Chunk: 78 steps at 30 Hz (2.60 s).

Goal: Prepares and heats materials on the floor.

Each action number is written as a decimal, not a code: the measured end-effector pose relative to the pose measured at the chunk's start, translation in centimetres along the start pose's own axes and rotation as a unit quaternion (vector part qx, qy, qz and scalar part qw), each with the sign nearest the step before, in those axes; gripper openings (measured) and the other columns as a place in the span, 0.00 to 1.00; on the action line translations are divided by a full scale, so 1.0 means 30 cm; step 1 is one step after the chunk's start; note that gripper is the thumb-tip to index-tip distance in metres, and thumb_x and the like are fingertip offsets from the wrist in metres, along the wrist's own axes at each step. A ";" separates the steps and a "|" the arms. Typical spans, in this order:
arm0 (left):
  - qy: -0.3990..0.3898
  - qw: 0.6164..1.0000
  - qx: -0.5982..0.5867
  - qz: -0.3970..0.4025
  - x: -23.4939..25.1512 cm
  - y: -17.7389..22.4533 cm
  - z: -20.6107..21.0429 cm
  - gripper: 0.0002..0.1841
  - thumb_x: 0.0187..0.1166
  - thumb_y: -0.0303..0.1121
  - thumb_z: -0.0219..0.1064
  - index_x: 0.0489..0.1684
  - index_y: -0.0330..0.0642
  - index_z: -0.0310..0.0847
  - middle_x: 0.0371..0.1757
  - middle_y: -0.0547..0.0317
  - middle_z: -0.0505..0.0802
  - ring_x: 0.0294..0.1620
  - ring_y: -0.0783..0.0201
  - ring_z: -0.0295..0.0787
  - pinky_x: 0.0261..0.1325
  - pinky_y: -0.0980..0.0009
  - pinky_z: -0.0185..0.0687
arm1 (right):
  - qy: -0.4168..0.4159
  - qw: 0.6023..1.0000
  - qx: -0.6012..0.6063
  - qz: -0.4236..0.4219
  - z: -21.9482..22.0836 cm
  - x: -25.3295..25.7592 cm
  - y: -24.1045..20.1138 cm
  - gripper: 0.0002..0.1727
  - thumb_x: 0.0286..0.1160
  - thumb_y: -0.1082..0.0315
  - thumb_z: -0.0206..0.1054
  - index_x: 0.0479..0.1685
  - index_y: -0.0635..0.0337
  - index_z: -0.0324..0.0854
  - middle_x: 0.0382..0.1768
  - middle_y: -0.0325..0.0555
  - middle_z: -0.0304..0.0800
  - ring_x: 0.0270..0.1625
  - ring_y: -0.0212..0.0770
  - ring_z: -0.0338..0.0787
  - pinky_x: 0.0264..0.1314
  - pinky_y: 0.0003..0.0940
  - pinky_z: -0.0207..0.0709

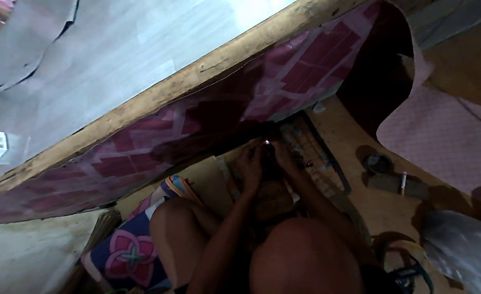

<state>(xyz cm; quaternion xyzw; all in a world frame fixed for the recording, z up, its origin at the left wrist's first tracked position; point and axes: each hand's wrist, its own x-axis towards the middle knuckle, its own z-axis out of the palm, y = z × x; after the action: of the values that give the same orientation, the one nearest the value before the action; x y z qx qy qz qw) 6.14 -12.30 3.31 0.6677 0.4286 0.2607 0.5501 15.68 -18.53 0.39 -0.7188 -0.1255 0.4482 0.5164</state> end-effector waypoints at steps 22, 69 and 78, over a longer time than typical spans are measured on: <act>-0.003 1.000 0.029 0.004 0.000 0.004 -0.002 0.08 0.82 0.27 0.68 0.50 0.33 0.90 0.42 0.55 0.96 0.40 0.71 0.93 0.49 0.73 0.89 | -0.006 0.999 -0.038 -0.013 -0.007 -0.009 -0.018 0.27 0.97 0.62 0.38 0.60 0.71 0.82 0.43 0.57 0.85 0.42 0.44 0.84 0.53 0.41 0.80; 0.002 0.999 -0.032 -0.044 -0.001 -0.013 0.008 0.08 0.83 0.23 0.65 0.52 0.27 0.85 0.42 0.49 0.94 0.41 0.64 0.95 0.50 0.67 0.93 | 0.007 1.000 -0.002 -0.005 0.001 -0.009 0.001 0.27 0.98 0.62 0.37 0.58 0.70 0.83 0.39 0.52 0.86 0.38 0.38 0.84 0.47 0.35 0.80; 0.000 0.988 -0.041 -0.149 0.004 0.013 -0.020 0.10 0.86 0.26 0.63 0.56 0.28 0.84 0.47 0.49 0.93 0.44 0.67 0.92 0.50 0.70 0.89 | 0.087 0.992 -0.091 -0.005 -0.193 -0.185 0.082 0.28 0.96 0.60 0.44 0.84 0.70 0.64 0.75 0.68 0.76 0.74 0.57 0.81 0.78 0.50 0.72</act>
<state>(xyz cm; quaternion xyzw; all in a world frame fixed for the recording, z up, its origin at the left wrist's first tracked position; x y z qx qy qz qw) 5.81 -11.91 3.83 0.5731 0.5120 0.1936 0.6098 16.31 -26.81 1.51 -0.7986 -0.1240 0.3679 0.4600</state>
